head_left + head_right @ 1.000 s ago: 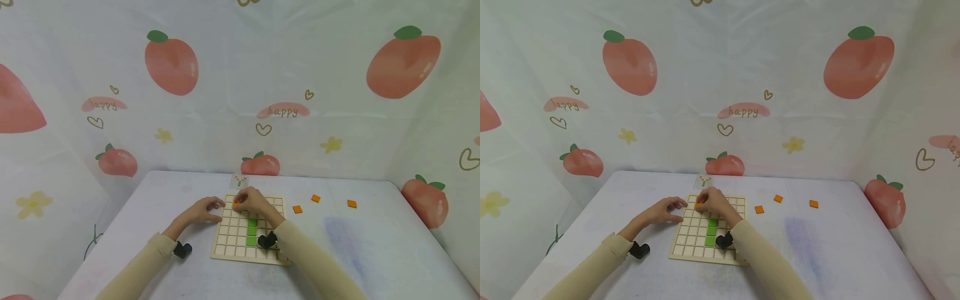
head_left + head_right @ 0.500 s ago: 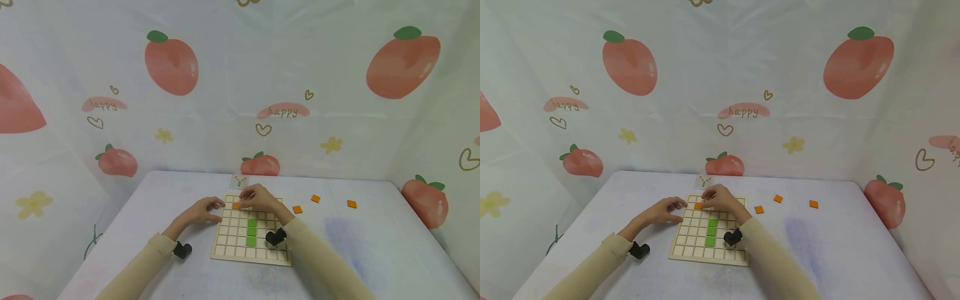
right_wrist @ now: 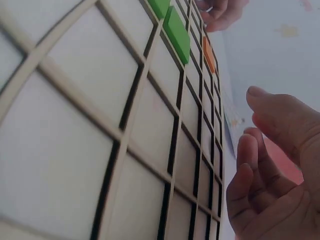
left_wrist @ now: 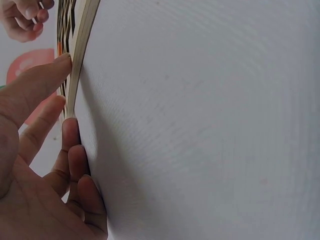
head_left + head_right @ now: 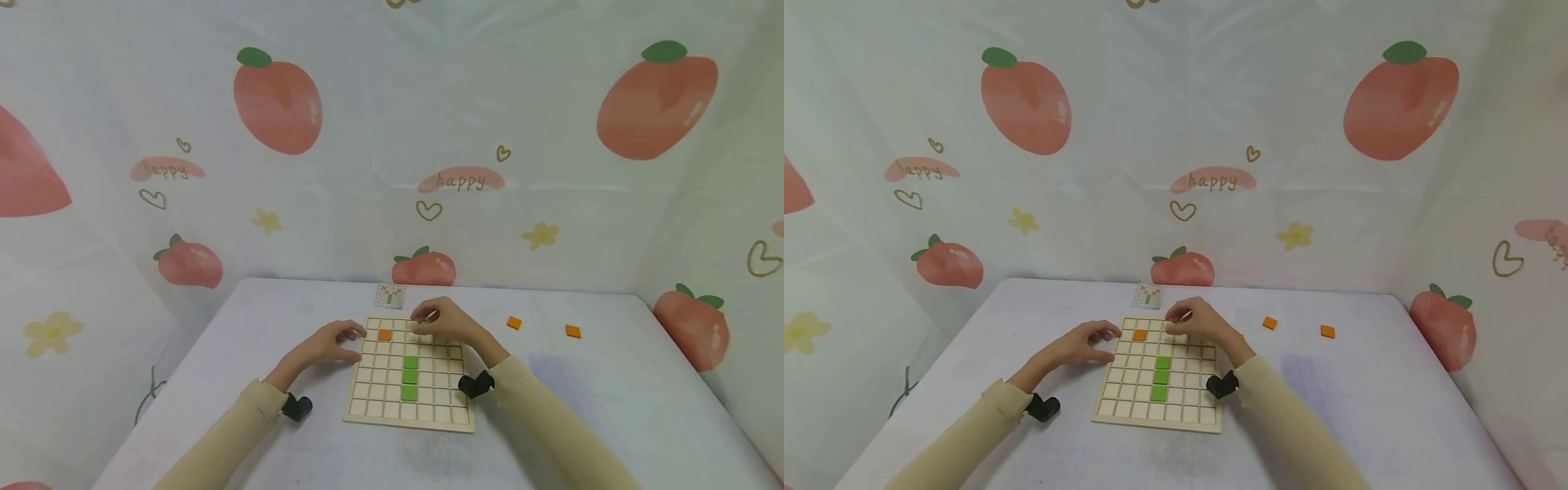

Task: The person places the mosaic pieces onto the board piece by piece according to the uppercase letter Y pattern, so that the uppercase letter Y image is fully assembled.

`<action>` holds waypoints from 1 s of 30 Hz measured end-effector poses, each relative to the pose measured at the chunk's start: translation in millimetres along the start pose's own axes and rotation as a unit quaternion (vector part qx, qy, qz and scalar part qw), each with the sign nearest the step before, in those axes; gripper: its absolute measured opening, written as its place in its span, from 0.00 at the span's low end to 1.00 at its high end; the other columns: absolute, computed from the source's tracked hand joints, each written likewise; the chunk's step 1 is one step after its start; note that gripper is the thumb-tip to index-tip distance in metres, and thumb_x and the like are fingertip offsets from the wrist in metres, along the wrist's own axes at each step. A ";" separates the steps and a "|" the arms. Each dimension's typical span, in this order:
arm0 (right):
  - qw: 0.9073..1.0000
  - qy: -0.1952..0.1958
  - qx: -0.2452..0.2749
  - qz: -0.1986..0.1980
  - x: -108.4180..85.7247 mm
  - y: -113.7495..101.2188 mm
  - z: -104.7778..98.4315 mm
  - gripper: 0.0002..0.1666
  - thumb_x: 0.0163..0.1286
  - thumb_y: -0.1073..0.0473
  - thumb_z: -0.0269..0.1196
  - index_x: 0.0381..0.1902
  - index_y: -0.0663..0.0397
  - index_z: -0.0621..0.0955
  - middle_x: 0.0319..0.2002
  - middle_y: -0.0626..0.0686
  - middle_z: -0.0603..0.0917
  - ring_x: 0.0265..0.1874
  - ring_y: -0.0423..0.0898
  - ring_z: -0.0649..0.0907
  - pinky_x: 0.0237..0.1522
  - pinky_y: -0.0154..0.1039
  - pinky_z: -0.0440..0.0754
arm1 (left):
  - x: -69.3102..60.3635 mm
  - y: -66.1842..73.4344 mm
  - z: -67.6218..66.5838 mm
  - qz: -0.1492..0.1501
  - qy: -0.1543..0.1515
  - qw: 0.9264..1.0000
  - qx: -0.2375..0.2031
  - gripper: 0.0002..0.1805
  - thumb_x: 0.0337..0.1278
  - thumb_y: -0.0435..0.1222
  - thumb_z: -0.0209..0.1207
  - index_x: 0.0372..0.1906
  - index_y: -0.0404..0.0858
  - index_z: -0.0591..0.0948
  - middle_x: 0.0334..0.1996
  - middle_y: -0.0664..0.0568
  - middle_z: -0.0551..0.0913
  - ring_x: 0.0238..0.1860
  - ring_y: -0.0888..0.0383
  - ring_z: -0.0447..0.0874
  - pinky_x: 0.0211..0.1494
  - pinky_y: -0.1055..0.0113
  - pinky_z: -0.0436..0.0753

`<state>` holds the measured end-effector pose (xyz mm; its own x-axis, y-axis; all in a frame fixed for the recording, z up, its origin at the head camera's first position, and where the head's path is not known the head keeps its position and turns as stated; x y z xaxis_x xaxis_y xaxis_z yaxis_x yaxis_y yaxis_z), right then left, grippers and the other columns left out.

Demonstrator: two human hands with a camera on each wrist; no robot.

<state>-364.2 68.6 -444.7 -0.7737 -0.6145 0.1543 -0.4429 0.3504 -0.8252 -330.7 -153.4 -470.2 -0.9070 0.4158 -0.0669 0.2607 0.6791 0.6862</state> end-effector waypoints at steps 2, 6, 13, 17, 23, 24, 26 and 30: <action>1.000 0.005 -0.002 0.007 -3.5 4.2 -4.9 0.14 0.66 0.61 0.71 0.47 0.65 0.86 0.40 0.53 0.86 0.40 0.49 0.83 0.47 0.45 0.81 | 0.3 -0.9 -0.7 0.000 0.000 1.000 0.000 0.24 0.50 0.35 0.76 0.54 0.41 0.83 0.44 0.52 0.80 0.50 0.48 0.75 0.60 0.48 0.73; 1.000 0.015 -0.005 0.025 -12.4 10.2 -14.4 0.13 0.66 0.61 0.72 0.46 0.62 0.87 0.39 0.51 0.85 0.39 0.49 0.83 0.46 0.46 0.81 | 0.4 -0.6 -0.7 0.003 -0.001 1.000 -0.003 0.24 0.50 0.36 0.76 0.54 0.41 0.83 0.45 0.51 0.79 0.50 0.48 0.75 0.60 0.47 0.73; 0.999 0.023 -0.019 0.042 -36.1 15.7 -33.5 0.14 0.65 0.60 0.73 0.45 0.62 0.87 0.39 0.51 0.85 0.37 0.49 0.83 0.44 0.44 0.80 | 1.3 -2.4 -0.4 0.005 0.000 1.000 0.000 0.24 0.50 0.36 0.76 0.54 0.41 0.83 0.44 0.52 0.79 0.49 0.49 0.75 0.59 0.48 0.73; 0.998 0.031 -0.020 0.045 -52.7 19.9 -49.8 0.14 0.65 0.61 0.72 0.46 0.64 0.86 0.39 0.53 0.85 0.36 0.51 0.84 0.41 0.41 0.81 | 1.4 -1.5 -0.1 0.011 0.000 1.000 0.004 0.24 0.50 0.36 0.76 0.54 0.41 0.83 0.44 0.52 0.79 0.49 0.49 0.75 0.59 0.48 0.73; 0.996 0.044 -0.030 0.072 -74.0 31.5 -72.2 0.14 0.66 0.59 0.72 0.46 0.61 0.86 0.39 0.52 0.84 0.37 0.51 0.83 0.37 0.40 0.81 | 0.6 0.3 -0.8 0.012 -0.001 1.000 0.004 0.24 0.51 0.35 0.76 0.54 0.41 0.83 0.43 0.52 0.79 0.49 0.49 0.75 0.59 0.48 0.73; 0.996 0.046 -0.032 0.073 -76.8 32.5 -75.2 0.14 0.66 0.60 0.72 0.46 0.61 0.86 0.39 0.52 0.84 0.37 0.51 0.83 0.38 0.40 0.81 | 0.5 0.3 -0.8 0.011 -0.001 1.000 0.005 0.24 0.51 0.35 0.76 0.54 0.41 0.83 0.43 0.52 0.79 0.49 0.49 0.75 0.59 0.49 0.73; 0.996 0.047 -0.036 0.067 -81.3 34.4 -79.6 0.14 0.65 0.62 0.72 0.46 0.63 0.86 0.40 0.53 0.84 0.37 0.52 0.83 0.38 0.40 0.80 | 0.2 0.7 -0.8 0.012 0.000 1.000 0.005 0.24 0.51 0.35 0.76 0.54 0.41 0.83 0.43 0.52 0.79 0.48 0.49 0.75 0.59 0.49 0.73; 0.996 0.043 -0.034 0.064 -88.4 37.0 -84.4 0.16 0.64 0.63 0.73 0.47 0.66 0.85 0.41 0.55 0.84 0.38 0.53 0.83 0.39 0.38 0.80 | -0.2 0.5 -1.1 0.012 0.000 1.000 0.004 0.24 0.51 0.35 0.76 0.55 0.40 0.82 0.44 0.52 0.79 0.49 0.49 0.75 0.59 0.48 0.73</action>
<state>-350.5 195.6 -443.0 -0.8602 -0.5002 0.0993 -0.3661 0.4700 -0.8032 -330.8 -153.8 -469.1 -0.9001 0.4328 -0.0504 0.2854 0.6729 0.6824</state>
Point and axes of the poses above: each hand's wrist, its own x-axis towards the middle knuckle, its own z-axis out of the palm, y = z × x, the point moved 9 cm from there along x, towards the middle knuckle
